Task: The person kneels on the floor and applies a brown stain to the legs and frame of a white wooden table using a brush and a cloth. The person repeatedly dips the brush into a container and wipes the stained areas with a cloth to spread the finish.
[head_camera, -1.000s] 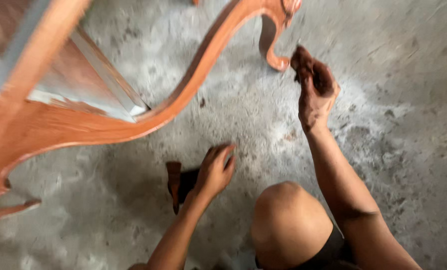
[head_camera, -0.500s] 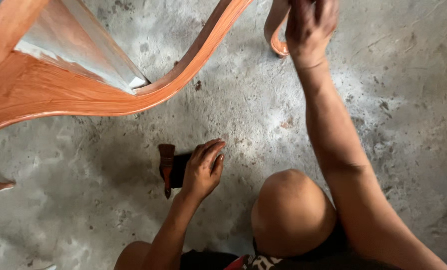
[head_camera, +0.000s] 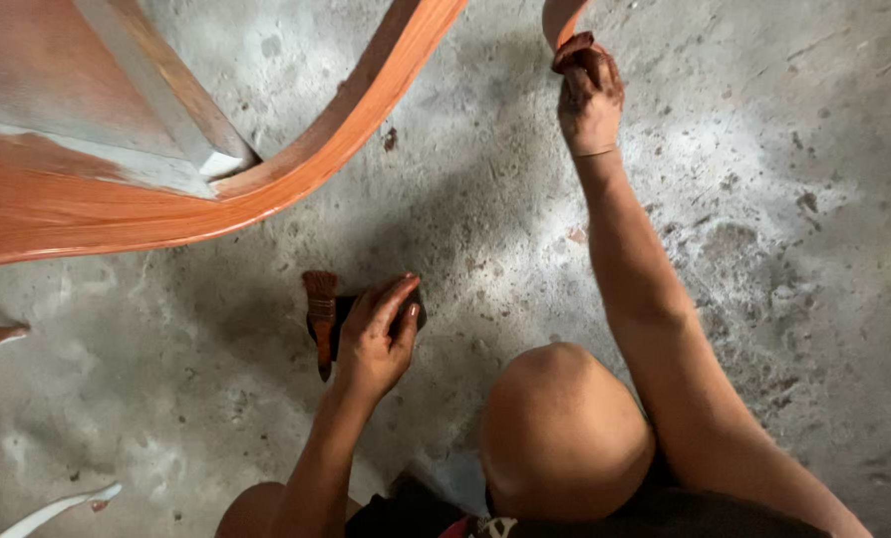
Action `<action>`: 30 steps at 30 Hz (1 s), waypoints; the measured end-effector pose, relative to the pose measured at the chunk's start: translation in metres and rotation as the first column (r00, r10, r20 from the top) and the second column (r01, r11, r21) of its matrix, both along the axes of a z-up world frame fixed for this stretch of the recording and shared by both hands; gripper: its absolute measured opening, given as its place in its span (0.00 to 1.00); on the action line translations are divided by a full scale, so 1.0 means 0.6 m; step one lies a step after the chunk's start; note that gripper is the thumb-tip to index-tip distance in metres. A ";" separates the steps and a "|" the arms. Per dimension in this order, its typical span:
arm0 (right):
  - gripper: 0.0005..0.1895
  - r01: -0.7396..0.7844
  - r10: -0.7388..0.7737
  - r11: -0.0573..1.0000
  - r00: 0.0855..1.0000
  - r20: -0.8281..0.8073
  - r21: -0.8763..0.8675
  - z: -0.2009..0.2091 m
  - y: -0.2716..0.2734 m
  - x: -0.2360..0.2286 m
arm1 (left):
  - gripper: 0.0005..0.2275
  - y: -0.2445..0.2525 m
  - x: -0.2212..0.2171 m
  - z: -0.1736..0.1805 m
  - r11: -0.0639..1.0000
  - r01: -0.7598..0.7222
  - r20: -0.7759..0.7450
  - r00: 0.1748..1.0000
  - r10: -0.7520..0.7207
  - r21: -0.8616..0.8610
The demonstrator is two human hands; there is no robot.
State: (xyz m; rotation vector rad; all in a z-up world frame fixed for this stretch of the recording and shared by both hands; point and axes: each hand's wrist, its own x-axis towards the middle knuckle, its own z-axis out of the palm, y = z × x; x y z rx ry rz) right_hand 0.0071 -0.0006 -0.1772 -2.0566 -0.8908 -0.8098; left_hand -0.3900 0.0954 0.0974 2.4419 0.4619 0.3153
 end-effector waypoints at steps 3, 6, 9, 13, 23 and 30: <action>0.09 0.016 0.008 0.970 0.995 0.095 -0.244 -0.073 -0.038 0.030 | 0.14 0.000 -0.002 0.001 1.000 0.005 0.006 1.000 -0.005 -0.020; 0.14 -0.167 0.094 0.937 0.966 -0.240 -0.306 -0.075 -0.100 0.063 | 0.14 0.002 0.000 0.004 0.999 0.003 -0.004 1.000 -0.003 -0.034; 0.11 0.111 -0.202 0.835 0.973 -0.113 -0.539 -0.014 -0.145 0.077 | 0.15 0.004 -0.004 0.007 1.000 0.022 0.008 1.000 -0.022 -0.021; 0.12 -0.035 -0.004 0.981 0.979 -0.205 -0.190 0.059 -0.118 0.062 | 0.15 0.007 -0.004 0.003 0.999 0.048 -0.013 0.999 -0.048 -0.013; 0.10 0.269 -0.172 0.789 0.960 0.222 -0.553 0.001 -0.081 0.069 | 0.14 0.019 -0.029 0.011 0.999 0.034 0.038 0.999 -0.035 0.033; 0.15 0.206 -0.269 0.930 0.946 -0.182 -0.305 0.000 -0.047 0.038 | 0.14 0.021 -0.049 0.005 0.999 0.037 -0.022 0.999 -0.036 0.037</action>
